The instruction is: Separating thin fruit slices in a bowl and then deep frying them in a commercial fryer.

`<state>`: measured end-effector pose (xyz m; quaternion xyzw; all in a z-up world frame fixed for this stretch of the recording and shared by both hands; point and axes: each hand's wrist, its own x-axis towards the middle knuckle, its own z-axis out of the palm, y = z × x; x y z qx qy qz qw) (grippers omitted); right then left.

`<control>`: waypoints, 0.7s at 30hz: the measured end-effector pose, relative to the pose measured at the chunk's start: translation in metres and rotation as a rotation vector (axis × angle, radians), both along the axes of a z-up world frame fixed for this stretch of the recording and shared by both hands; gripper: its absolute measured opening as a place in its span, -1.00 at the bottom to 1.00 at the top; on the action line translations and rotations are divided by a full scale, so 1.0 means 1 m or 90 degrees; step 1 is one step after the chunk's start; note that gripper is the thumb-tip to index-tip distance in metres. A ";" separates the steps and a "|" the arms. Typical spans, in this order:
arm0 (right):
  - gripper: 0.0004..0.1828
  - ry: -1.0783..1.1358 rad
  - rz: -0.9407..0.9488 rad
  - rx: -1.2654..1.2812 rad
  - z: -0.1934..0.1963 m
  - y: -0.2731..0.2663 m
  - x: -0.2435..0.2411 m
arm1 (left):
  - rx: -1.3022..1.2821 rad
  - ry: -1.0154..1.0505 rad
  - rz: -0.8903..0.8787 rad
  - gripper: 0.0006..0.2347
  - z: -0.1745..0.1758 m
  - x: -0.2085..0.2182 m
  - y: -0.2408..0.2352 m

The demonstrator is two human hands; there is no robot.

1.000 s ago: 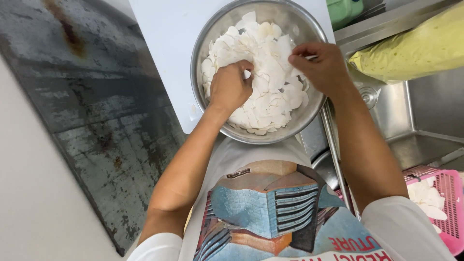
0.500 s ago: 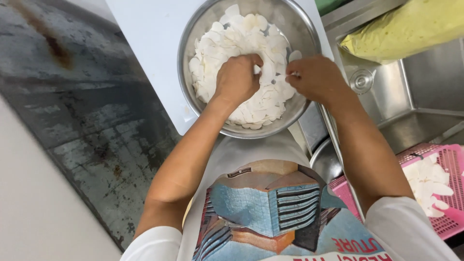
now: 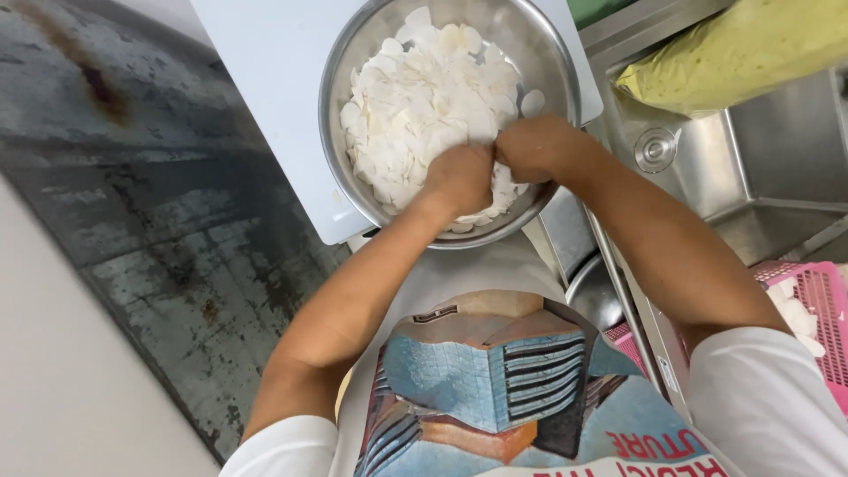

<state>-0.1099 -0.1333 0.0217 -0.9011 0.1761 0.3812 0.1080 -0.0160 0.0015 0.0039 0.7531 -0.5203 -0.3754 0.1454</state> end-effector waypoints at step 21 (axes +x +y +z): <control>-0.72 -0.093 -0.143 0.080 0.016 0.037 -0.002 | -0.105 0.068 0.331 -0.95 0.049 0.079 0.044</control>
